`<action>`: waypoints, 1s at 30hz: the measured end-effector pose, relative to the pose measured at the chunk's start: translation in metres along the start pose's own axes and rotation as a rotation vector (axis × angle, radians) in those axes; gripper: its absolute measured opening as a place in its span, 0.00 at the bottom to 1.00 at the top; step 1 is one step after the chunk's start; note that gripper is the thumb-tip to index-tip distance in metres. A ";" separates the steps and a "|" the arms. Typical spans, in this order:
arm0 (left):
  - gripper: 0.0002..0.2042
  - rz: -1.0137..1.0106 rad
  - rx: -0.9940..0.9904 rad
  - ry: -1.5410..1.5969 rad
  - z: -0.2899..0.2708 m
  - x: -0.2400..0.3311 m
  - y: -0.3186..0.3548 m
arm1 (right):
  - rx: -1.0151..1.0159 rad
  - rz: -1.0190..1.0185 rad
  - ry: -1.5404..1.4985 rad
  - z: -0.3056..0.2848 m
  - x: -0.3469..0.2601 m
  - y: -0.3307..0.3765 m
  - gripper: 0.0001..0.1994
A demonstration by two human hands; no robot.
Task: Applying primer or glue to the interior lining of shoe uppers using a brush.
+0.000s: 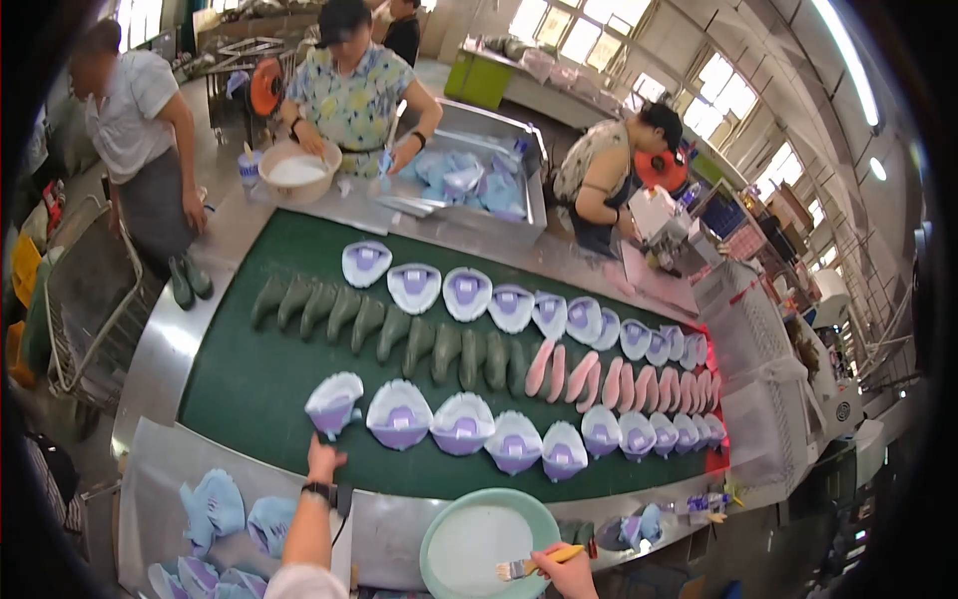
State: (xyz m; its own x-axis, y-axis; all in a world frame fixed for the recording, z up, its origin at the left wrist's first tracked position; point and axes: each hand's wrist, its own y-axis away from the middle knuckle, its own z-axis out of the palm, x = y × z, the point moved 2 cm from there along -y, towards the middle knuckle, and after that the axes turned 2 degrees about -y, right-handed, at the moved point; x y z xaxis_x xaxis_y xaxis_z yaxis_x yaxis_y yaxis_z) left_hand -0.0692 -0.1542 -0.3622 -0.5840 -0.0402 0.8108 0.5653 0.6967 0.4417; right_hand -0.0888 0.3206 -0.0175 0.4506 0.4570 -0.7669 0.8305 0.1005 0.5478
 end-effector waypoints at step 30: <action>0.19 0.176 -0.189 0.478 -0.122 0.023 0.235 | -0.112 -0.925 0.212 0.065 -0.047 0.030 0.05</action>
State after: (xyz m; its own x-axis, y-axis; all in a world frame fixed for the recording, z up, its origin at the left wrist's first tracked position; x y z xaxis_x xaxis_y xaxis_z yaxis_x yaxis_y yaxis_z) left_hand 0.1215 -0.0793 -0.1934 -0.1657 -0.2870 0.9435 0.7511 0.5833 0.3093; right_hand -0.0635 0.2446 0.0133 -0.4468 0.3033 -0.8417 0.7869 0.5809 -0.2083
